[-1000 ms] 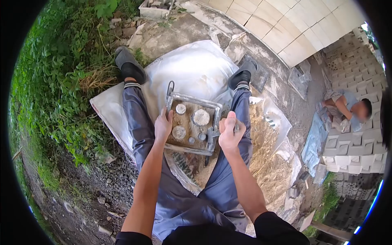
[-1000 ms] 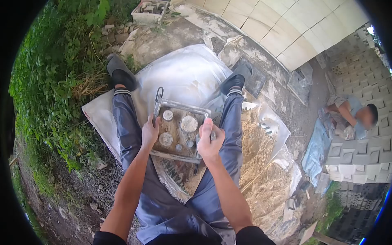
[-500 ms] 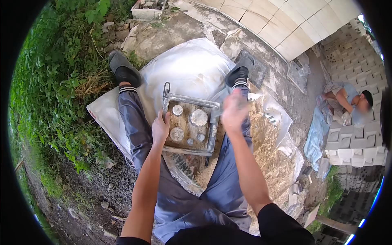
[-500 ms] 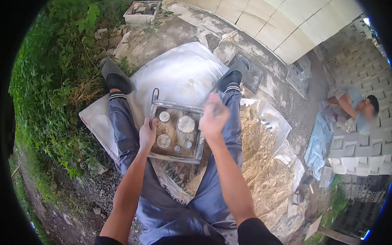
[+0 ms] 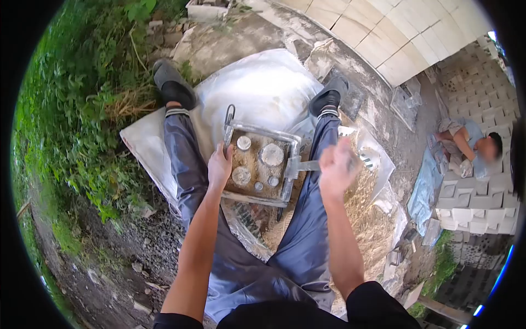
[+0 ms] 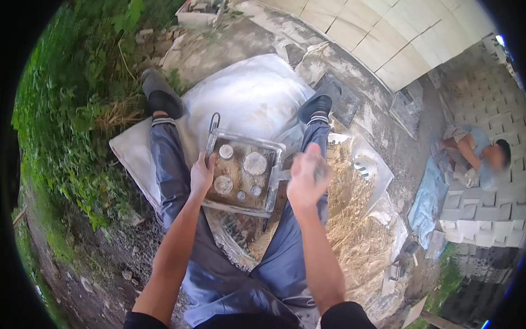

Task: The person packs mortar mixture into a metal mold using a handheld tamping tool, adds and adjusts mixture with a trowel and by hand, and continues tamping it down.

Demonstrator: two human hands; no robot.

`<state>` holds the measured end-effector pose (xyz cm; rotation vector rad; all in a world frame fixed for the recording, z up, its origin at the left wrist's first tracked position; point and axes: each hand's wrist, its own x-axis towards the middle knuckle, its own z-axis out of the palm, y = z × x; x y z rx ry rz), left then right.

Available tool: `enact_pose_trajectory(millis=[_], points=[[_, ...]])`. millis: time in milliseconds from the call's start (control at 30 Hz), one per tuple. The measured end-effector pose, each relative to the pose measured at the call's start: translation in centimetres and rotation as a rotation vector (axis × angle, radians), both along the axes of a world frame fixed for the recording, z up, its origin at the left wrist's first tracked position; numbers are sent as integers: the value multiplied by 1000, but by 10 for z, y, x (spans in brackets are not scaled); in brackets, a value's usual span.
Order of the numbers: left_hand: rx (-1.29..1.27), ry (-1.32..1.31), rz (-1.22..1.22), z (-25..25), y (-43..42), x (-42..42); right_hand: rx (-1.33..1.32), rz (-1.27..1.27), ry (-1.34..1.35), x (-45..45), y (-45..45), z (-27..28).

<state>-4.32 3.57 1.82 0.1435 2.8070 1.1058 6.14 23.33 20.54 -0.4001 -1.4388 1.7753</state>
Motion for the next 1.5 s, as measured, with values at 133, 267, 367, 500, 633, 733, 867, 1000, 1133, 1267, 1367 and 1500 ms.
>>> enact_pose_trajectory(millis=[133,267,367,500,633,733,867,1000,1133,1267,1367,1500], points=[[-3,55,-8,3,1,1,-16,76,-61,29,-17,-36],[32,-27,-18,14,1,-1,-26,106,-127,31,-23,-2],[13,-26,0,9,-2,8,135,88,-163,50,-34,-36],[15,-10,8,14,0,5,261,121,-230,48,-41,-25],[-25,29,1,-2,-1,1,123,81,-217,54,-48,-33],[26,72,-7,2,-1,3,151,112,-188,50,-46,-29],[-4,68,15,-2,-2,3,36,23,-179,42,-49,-15],[8,-1,11,11,0,-1,228,68,2,53,-39,-46],[4,40,24,6,1,3,-21,221,-11,40,-17,-15],[-4,65,19,0,0,3,13,554,-48,17,-6,10],[9,91,36,2,0,2,71,724,18,-8,-2,4],[-20,94,32,1,0,2,-206,-123,-5,-20,-28,-29]])
